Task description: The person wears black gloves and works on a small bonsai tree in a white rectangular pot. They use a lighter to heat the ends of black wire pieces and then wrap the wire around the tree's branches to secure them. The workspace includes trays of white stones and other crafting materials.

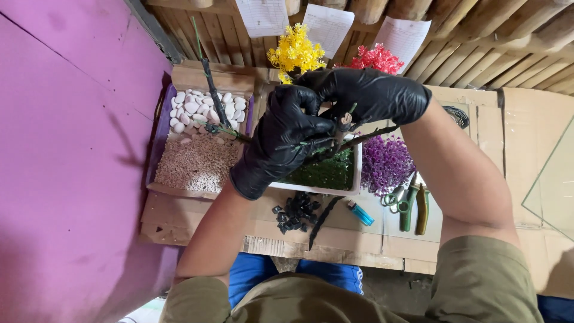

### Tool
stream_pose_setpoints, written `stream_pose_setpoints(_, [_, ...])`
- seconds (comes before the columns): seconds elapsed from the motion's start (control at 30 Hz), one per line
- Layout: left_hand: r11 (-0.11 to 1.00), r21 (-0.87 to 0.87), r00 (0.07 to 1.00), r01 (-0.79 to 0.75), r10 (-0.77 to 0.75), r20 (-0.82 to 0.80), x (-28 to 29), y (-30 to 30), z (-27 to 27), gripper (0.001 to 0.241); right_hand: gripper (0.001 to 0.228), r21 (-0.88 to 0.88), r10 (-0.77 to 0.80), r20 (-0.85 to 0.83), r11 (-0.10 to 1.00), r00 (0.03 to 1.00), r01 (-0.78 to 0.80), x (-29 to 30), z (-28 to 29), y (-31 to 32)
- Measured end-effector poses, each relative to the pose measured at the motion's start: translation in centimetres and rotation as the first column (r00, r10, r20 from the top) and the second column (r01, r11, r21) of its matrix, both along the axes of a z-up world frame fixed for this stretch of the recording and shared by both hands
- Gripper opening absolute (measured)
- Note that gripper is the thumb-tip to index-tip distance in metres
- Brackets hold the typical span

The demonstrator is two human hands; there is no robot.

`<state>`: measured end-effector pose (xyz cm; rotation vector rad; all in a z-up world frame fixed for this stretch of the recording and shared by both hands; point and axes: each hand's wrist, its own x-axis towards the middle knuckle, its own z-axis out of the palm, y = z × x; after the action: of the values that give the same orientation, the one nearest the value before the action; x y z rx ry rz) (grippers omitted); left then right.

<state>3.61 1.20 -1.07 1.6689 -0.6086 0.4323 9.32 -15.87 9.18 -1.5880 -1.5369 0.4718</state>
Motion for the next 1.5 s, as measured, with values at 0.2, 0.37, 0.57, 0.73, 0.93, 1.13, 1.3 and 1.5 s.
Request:
stream_pose_setpoints(0.2, [0.916,-0.401,0.857,0.013,-0.217,-0.468,-3.4,-1.2,4.2,0.032,0.07,-0.174,-0.07,-0.297,0.985,0.952,0.018,-0.1,0.0,-1.0])
stream_pose_setpoints(0.37, [0.981,0.077,0.98,-0.176,0.167,0.108,-4.0,0.2,3.9,0.036,0.048,0.063,-0.365,-0.109,0.926,0.925,0.373,-1.4,-2.2,-0.8])
stream_pose_setpoints(0.57, [0.961,0.159,0.969,-0.227,0.206,0.141,-3.7,0.4,3.2,0.036,0.014,0.622,-0.778,-0.263,0.315,0.57,0.717,-7.3,-5.5,-0.8])
stream_pose_setpoints(0.73, [0.968,0.181,0.982,-0.174,0.155,0.11,-4.9,0.4,5.4,0.033,0.007,0.496,-0.342,-0.84,-0.167,0.421,0.852,-18.5,-9.3,3.0])
stream_pose_setpoints(0.93, [0.847,0.267,0.878,-0.46,0.391,0.275,-4.7,-1.3,3.7,0.016,0.053,0.203,0.298,-0.948,0.301,0.11,0.932,-19.2,-9.3,7.0])
stream_pose_setpoints(1.13, [0.865,0.249,0.898,-0.434,0.397,0.188,-4.0,-0.8,2.8,0.029,0.034,0.082,0.54,-0.828,0.385,-0.153,0.919,-16.3,-9.2,7.4])
stream_pose_setpoints(1.3, [0.908,0.194,0.923,-0.371,0.338,0.185,-5.0,-0.4,4.4,0.027,0.034,0.202,0.758,-0.631,0.367,-0.165,0.908,-15.8,-9.5,7.7])
stream_pose_setpoints(1.5, [0.906,0.159,0.909,-0.392,0.355,0.221,-4.6,-0.7,4.1,0.027,0.032,0.015,0.582,-0.773,0.415,-0.253,0.91,-16.2,-10.9,7.8])
